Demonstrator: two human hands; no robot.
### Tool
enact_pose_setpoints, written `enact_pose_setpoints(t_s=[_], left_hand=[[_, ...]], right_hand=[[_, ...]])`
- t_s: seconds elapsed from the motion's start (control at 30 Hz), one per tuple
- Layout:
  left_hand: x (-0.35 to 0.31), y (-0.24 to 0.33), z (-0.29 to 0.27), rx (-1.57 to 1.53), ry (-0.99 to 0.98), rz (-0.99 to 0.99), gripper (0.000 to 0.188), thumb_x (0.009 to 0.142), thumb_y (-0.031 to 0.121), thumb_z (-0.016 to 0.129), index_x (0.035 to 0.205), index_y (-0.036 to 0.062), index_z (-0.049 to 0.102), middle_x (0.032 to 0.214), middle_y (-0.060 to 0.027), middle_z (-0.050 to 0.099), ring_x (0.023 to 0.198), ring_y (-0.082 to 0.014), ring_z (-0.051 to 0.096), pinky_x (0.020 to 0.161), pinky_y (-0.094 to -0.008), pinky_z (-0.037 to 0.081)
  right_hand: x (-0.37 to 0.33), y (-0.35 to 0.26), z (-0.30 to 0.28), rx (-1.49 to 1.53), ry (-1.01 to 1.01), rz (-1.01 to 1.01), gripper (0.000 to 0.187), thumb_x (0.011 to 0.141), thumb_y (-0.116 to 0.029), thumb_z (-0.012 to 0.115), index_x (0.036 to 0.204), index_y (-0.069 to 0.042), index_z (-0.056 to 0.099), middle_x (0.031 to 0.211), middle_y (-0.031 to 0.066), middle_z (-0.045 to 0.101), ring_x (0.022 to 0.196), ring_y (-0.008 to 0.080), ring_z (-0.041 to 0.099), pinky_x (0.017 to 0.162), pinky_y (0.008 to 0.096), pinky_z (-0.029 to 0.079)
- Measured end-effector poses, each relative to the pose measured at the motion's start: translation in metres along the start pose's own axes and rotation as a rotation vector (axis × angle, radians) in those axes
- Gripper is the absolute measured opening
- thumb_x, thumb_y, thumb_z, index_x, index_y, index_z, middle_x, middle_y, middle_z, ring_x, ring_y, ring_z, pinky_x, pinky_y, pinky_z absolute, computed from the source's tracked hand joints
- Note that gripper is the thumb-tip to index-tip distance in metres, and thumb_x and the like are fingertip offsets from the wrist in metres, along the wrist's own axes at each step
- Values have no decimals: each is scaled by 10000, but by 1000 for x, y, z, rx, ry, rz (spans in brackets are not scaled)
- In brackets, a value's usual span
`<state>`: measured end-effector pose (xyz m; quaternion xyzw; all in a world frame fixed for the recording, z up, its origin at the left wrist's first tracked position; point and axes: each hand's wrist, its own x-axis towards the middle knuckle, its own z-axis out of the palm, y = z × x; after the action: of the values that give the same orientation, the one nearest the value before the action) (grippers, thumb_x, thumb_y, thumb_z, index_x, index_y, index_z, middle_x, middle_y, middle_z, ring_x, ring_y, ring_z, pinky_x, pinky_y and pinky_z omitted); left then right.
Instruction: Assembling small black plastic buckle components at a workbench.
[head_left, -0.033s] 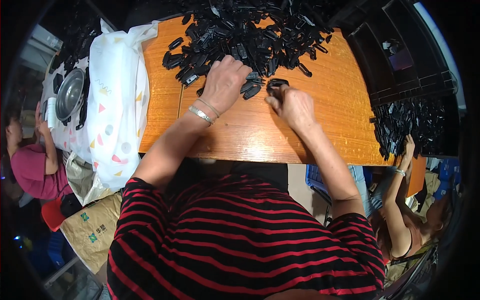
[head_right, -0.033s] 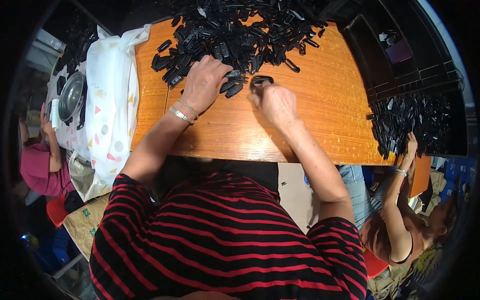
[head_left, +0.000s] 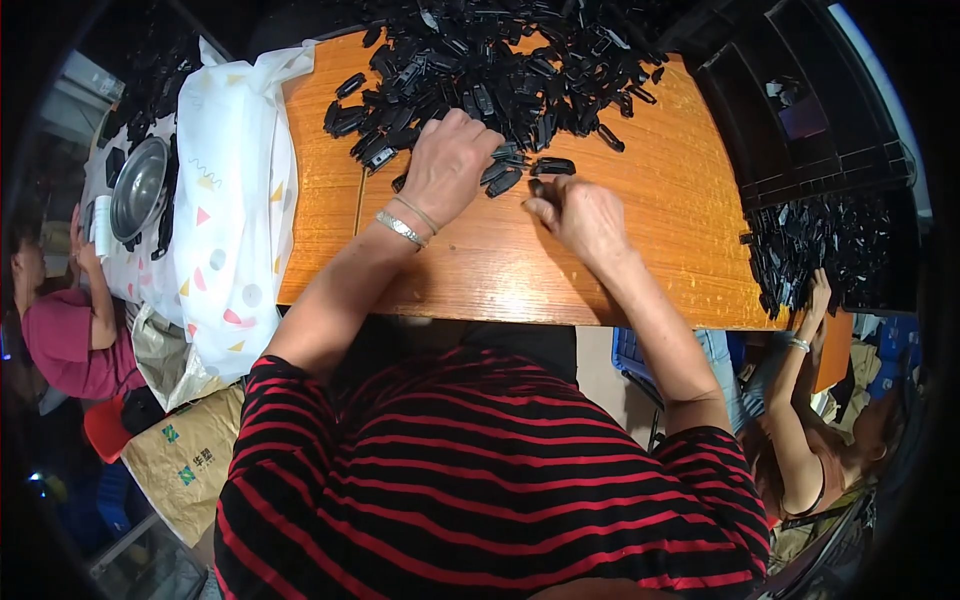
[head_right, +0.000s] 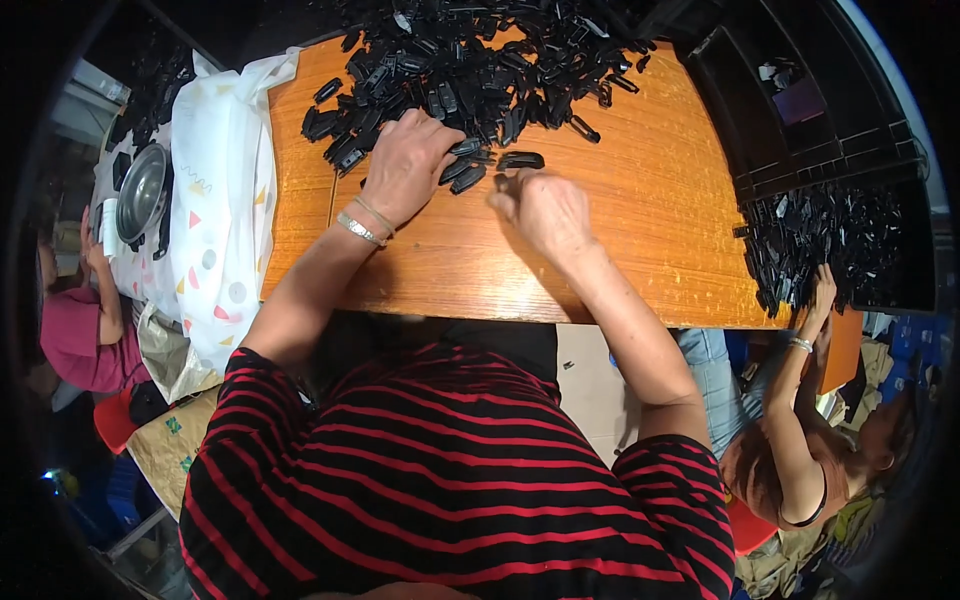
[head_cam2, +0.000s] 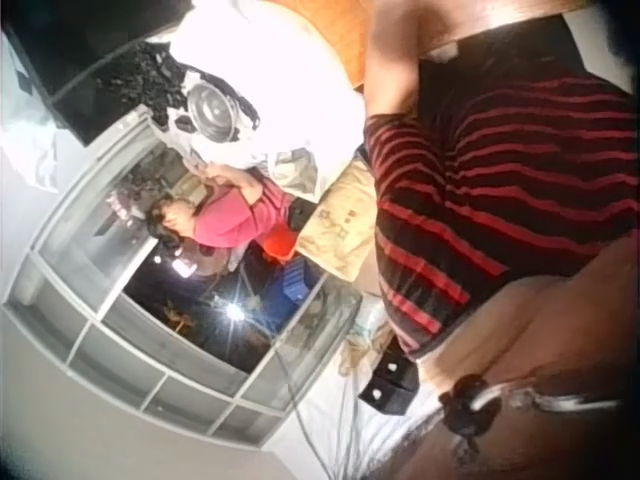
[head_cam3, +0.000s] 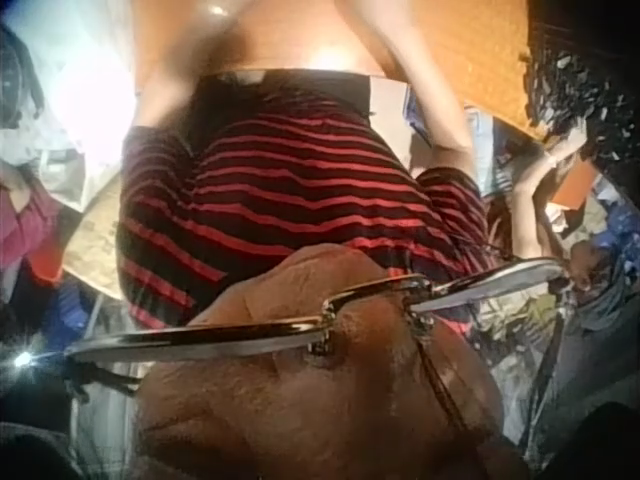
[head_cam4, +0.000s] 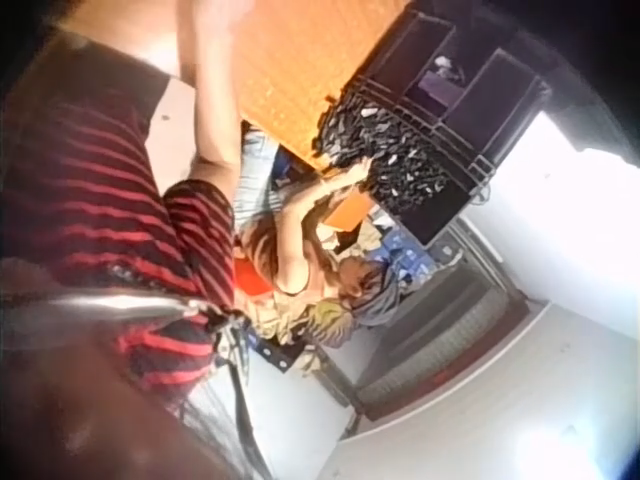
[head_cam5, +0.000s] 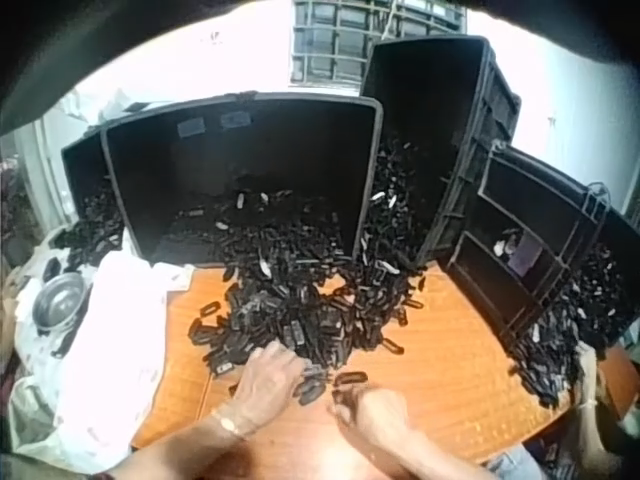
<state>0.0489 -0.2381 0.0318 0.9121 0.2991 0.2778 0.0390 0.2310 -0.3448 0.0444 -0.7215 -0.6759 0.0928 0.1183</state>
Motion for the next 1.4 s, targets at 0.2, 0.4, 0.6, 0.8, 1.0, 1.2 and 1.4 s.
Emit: enact_pose_setpoints(t_s=[0.2, 0.4, 0.6, 0.8, 1.0, 1.2, 1.4], left_hand=[[-17, 3, -22, -254, 142, -35, 255, 781, 36, 694, 1032, 76, 679, 893, -46, 642, 852, -221, 589, 760, -345, 481], [-56, -3, -43, -1433, -41, -712, 236, 943, 59, 578, 1165, -7, 622, 948, -61, 672, 834, -88, 632, 749, -196, 515], [-68, 10, -48, -1541, -52, -863, 233, 947, 73, 579, 1161, -9, 624, 999, -69, 678, 886, -112, 658, 793, -207, 526], [-65, 26, -54, -1615, -43, -743, 281, 928, 45, 596, 1204, -10, 595, 1027, -71, 670, 904, -115, 653, 828, -226, 523], [-77, 33, -54, -1595, 97, -658, 325, 906, 12, 610, 1223, -32, 555, 1012, -66, 661, 874, -99, 642, 795, -219, 521], [-80, 34, -48, -1548, 154, -684, 275, 917, 24, 598, 1185, -32, 571, 944, -38, 658, 794, -66, 619, 692, -190, 494], [-79, 39, -52, -1477, 171, -670, 262, 912, 26, 610, 1166, -30, 583, 885, -18, 642, 728, -41, 585, 650, -172, 468]], right_hand=[[-16, -6, -19, 153, 53, -253, 199, 851, -170, 656, 994, -31, 654, 945, 139, 645, 771, 358, 650, 665, 420, 536], [-9, -1, -15, -7, -5, -616, 302, 760, 9, 635, 1053, -64, 637, 1083, 94, 580, 914, 293, 635, 734, 383, 542], [-7, -17, -10, 132, -21, -437, 252, 821, -29, 665, 1059, -36, 583, 983, 114, 588, 812, 297, 635, 651, 386, 525], [-6, -58, 0, 421, 261, -351, 233, 854, -53, 678, 1036, -7, 540, 915, 128, 584, 718, 259, 610, 591, 328, 500], [-16, -70, 2, 594, 210, -276, 202, 871, -60, 676, 1028, 0, 563, 903, 97, 596, 650, 165, 603, 574, 281, 490], [-23, -72, -3, 738, 185, -233, 199, 878, -45, 666, 1054, 8, 592, 922, 75, 604, 687, 121, 598, 587, 247, 482], [-20, -79, -6, 665, 308, -340, 204, 858, -13, 672, 1051, 8, 608, 937, 82, 606, 690, 119, 592, 573, 231, 470]])
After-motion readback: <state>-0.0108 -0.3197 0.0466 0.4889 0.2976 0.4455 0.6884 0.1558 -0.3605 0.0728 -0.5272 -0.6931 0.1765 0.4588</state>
